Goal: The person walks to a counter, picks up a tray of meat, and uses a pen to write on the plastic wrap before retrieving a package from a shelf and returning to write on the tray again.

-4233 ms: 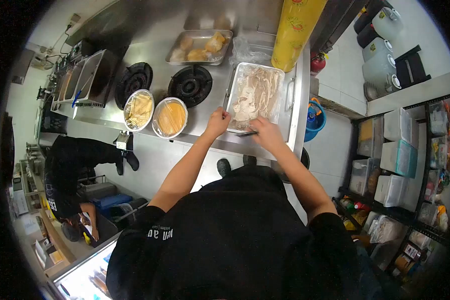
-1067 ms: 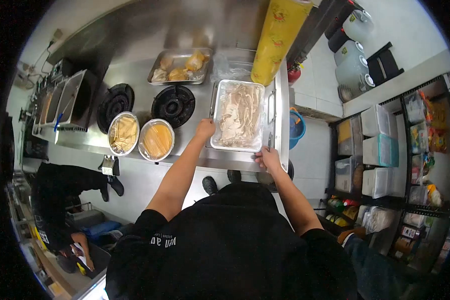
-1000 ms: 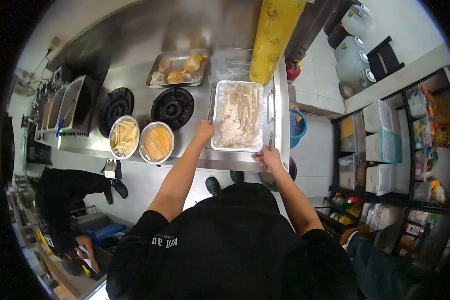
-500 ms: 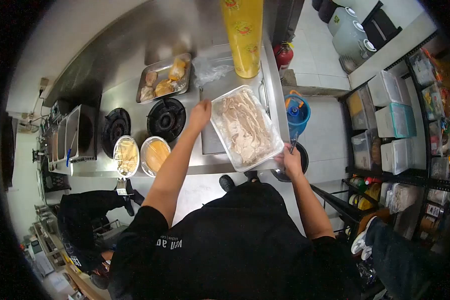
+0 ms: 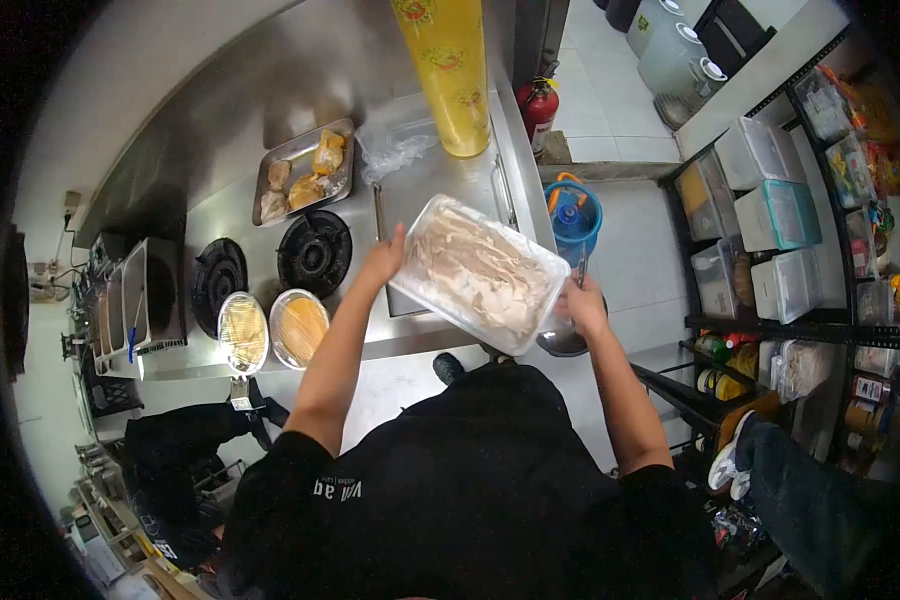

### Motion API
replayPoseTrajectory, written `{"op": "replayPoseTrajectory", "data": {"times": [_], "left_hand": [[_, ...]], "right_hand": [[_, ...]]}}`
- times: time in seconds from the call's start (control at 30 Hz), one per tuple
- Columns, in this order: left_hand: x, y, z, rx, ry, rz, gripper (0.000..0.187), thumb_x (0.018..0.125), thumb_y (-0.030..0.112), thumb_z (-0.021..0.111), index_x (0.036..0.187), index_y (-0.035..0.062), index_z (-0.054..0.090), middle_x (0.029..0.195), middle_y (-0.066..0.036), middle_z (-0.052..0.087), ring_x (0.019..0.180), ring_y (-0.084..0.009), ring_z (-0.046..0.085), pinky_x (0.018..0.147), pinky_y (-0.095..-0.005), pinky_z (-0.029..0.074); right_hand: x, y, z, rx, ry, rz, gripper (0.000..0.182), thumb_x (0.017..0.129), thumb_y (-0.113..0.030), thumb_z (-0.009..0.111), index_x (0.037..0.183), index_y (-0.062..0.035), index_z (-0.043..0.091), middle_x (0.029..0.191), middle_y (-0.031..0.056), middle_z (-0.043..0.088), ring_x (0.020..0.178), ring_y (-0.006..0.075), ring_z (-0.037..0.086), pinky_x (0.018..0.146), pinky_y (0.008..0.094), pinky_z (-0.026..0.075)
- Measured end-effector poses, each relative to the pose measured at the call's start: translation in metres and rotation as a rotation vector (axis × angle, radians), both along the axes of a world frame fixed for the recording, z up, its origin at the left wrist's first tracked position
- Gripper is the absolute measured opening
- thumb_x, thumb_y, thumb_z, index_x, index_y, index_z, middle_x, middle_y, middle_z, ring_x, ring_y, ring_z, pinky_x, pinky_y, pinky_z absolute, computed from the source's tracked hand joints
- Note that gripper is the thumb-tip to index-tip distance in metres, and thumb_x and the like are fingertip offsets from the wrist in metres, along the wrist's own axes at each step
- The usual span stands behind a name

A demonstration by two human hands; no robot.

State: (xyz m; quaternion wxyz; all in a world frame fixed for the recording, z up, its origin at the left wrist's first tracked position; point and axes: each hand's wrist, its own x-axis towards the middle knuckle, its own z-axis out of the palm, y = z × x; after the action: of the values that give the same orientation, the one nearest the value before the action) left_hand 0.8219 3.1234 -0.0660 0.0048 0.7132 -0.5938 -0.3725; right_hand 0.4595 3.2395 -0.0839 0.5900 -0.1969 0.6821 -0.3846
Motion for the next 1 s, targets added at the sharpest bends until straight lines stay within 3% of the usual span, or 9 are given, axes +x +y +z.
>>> {"op": "replayPoseTrajectory", "data": {"times": [0.4, 0.47, 0.5, 0.57, 0.67, 0.7, 0.83, 0.9, 1.0], "left_hand": [[0.047, 0.151, -0.06, 0.076, 0.621, 0.793, 0.096, 0.091, 0.07, 0.028, 0.124, -0.0168, 0.05, 0.125, -0.032, 0.054, 0.12, -0.0373, 0.052, 0.1, -0.0386, 0.039], [0.049, 0.148, -0.069, 0.037, 0.662, 0.79, 0.093, 0.092, 0.069, 0.03, 0.124, -0.0155, 0.051, 0.124, -0.032, 0.055, 0.119, -0.0374, 0.053, 0.099, -0.0388, 0.039], [0.047, 0.147, -0.066, 0.036, 0.636, 0.793, 0.091, 0.092, 0.068, 0.031, 0.124, -0.0144, 0.052, 0.122, -0.031, 0.056, 0.115, -0.0361, 0.054, 0.097, -0.0387, 0.04], [0.039, 0.148, -0.048, 0.057, 0.634, 0.769, 0.088, 0.092, 0.069, 0.033, 0.123, -0.0093, 0.056, 0.116, -0.024, 0.061, 0.102, -0.0302, 0.058, 0.091, -0.0382, 0.043], [0.042, 0.158, -0.034, 0.091, 0.778, 0.65, 0.081, 0.091, 0.069, 0.034, 0.127, 0.0001, 0.056, 0.108, -0.014, 0.065, 0.086, -0.025, 0.06, 0.069, -0.0405, 0.05], [0.054, 0.151, -0.056, 0.239, 0.881, 0.596, 0.077, 0.094, 0.067, 0.027, 0.136, 0.0049, 0.048, 0.137, -0.015, 0.05, 0.126, -0.0318, 0.046, 0.097, -0.0558, 0.038], [0.052, 0.141, -0.068, -0.169, 0.857, 0.561, 0.05, 0.099, 0.038, 0.04, 0.125, -0.0018, 0.055, 0.124, -0.016, 0.058, 0.1, -0.0253, 0.061, 0.082, -0.0374, 0.051], [0.073, 0.119, -0.141, -0.821, 0.056, 0.086, 0.041, 0.097, 0.031, 0.053, 0.114, -0.0064, 0.056, 0.116, -0.024, 0.057, 0.107, -0.0347, 0.053, 0.095, -0.0448, 0.041], [0.05, 0.116, -0.092, -0.777, 0.288, 0.282, 0.042, 0.096, 0.028, 0.056, 0.119, -0.0065, 0.051, 0.119, -0.024, 0.054, 0.108, -0.0373, 0.052, 0.099, -0.0443, 0.039]], "right_hand": [[0.023, -0.112, -0.072, -0.214, 0.58, 0.484, 0.025, 0.094, -0.018, 0.054, 0.11, -0.0012, 0.062, 0.069, 0.0016, 0.056, 0.05, 0.0102, 0.049, 0.045, 0.0282, 0.042], [0.032, -0.108, -0.056, -0.368, 0.689, 0.391, 0.031, 0.091, -0.02, 0.051, 0.105, 0.0041, 0.063, 0.081, 0.0276, 0.066, 0.079, 0.0457, 0.063, 0.071, 0.0471, 0.048], [0.034, -0.105, -0.052, -0.372, 0.698, 0.376, 0.031, 0.091, -0.02, 0.051, 0.105, 0.0041, 0.063, 0.081, 0.0276, 0.066, 0.079, 0.0457, 0.063, 0.071, 0.0471, 0.048], [0.031, -0.095, -0.042, -0.53, 0.717, 0.317, 0.028, 0.094, -0.022, 0.053, 0.098, 0.004, 0.064, 0.068, 0.0055, 0.06, 0.055, 0.0188, 0.054, 0.052, 0.0366, 0.043], [0.025, -0.069, -0.027, -0.605, 0.74, 0.281, 0.044, 0.096, -0.032, 0.05, 0.082, 0.0064, 0.064, 0.073, 0.0224, 0.066, 0.066, 0.0278, 0.062, 0.062, 0.0442, 0.047], [0.028, -0.054, -0.015, -0.588, 0.732, 0.234, 0.045, 0.097, -0.034, 0.049, 0.084, 0.0061, 0.064, 0.076, 0.0195, 0.067, 0.068, 0.0256, 0.062, 0.064, 0.0424, 0.047], [0.019, 0.011, 0.013, -0.409, 0.816, 0.31, 0.035, 0.098, -0.035, 0.051, 0.098, -0.0016, 0.063, 0.084, 0.0017, 0.064, 0.078, 0.0116, 0.055, 0.07, 0.0315, 0.048], [0.017, 0.063, 0.039, -0.464, 0.629, 0.248, 0.033, 0.099, -0.034, 0.049, 0.101, -0.004, 0.063, 0.081, 0.0056, 0.065, 0.076, 0.0125, 0.058, 0.069, 0.0308, 0.049], [0.025, 0.134, 0.087, -0.34, 0.618, 0.222, 0.031, 0.099, -0.032, 0.049, 0.104, -0.0043, 0.062, 0.078, 0.0073, 0.065, 0.071, 0.0162, 0.062, 0.068, 0.0313, 0.05]]}}
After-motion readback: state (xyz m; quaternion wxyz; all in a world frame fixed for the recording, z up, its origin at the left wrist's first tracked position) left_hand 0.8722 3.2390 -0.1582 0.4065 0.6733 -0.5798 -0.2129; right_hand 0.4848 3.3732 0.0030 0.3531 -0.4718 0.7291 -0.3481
